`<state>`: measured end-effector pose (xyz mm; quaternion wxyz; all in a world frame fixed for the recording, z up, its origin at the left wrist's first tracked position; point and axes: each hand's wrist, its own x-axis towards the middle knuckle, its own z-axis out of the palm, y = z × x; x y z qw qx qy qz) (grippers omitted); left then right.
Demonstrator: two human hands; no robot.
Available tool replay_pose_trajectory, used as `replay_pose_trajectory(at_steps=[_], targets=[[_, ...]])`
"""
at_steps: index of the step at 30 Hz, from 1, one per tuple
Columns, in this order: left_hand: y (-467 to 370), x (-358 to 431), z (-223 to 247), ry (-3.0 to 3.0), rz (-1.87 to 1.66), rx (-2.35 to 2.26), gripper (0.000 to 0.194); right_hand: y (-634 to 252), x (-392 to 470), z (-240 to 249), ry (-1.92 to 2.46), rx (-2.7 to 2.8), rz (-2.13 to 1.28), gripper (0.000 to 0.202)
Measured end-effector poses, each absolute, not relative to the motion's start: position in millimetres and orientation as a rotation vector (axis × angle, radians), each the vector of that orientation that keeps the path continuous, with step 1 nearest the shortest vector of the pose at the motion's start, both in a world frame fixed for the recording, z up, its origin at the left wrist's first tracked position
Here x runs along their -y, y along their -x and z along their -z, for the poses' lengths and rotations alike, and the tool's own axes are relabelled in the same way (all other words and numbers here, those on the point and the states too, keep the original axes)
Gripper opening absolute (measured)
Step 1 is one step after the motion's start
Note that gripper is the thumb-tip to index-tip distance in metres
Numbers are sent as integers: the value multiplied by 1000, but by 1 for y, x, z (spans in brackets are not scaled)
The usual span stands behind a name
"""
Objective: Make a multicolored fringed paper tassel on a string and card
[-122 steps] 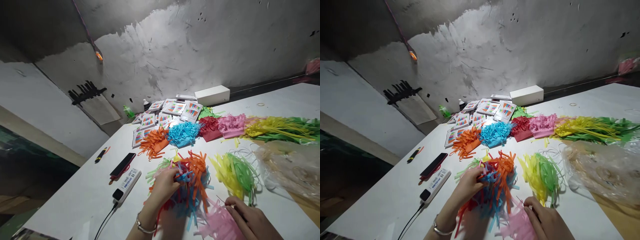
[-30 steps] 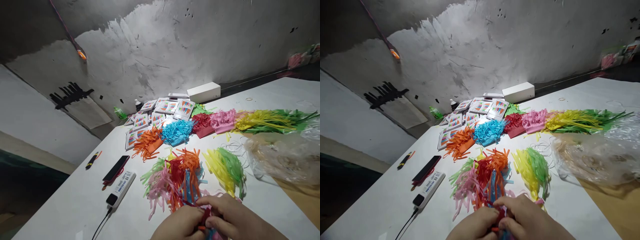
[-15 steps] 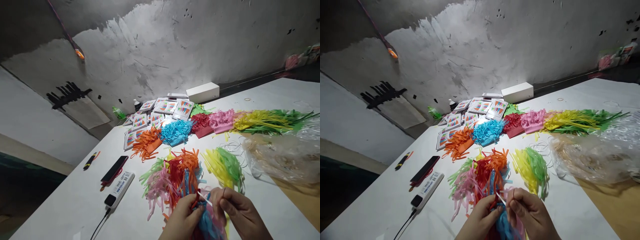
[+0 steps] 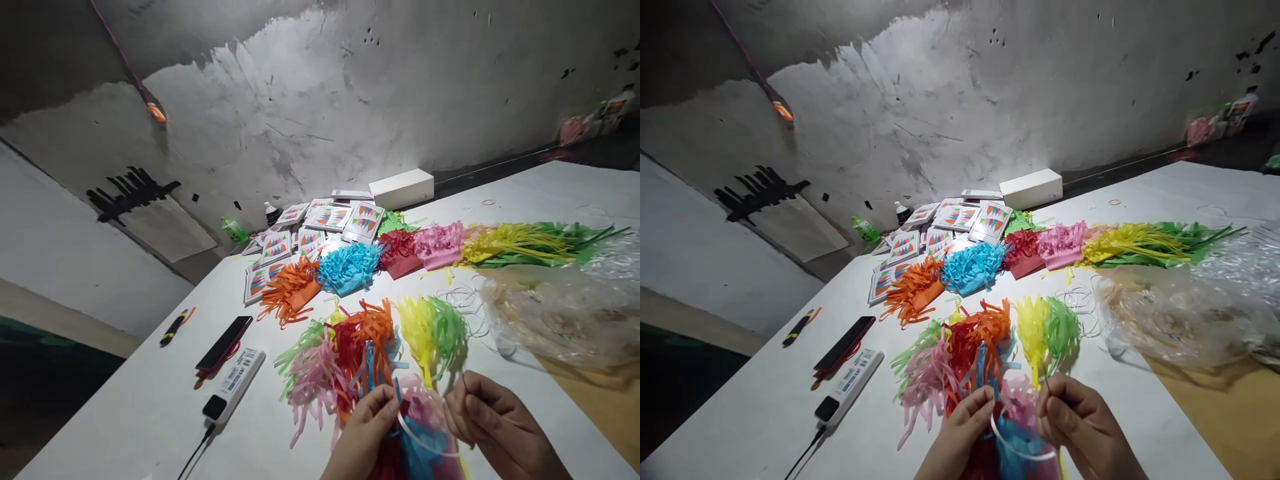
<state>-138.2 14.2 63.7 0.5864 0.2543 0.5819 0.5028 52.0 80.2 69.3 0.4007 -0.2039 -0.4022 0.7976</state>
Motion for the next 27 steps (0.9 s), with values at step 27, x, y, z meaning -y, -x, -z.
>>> replay_pose_trajectory(at_steps=[27], targets=[[195, -37, -155, -1695, -888, -2295, 20, -48, -82, -33, 865, 2319, -1240, 29]])
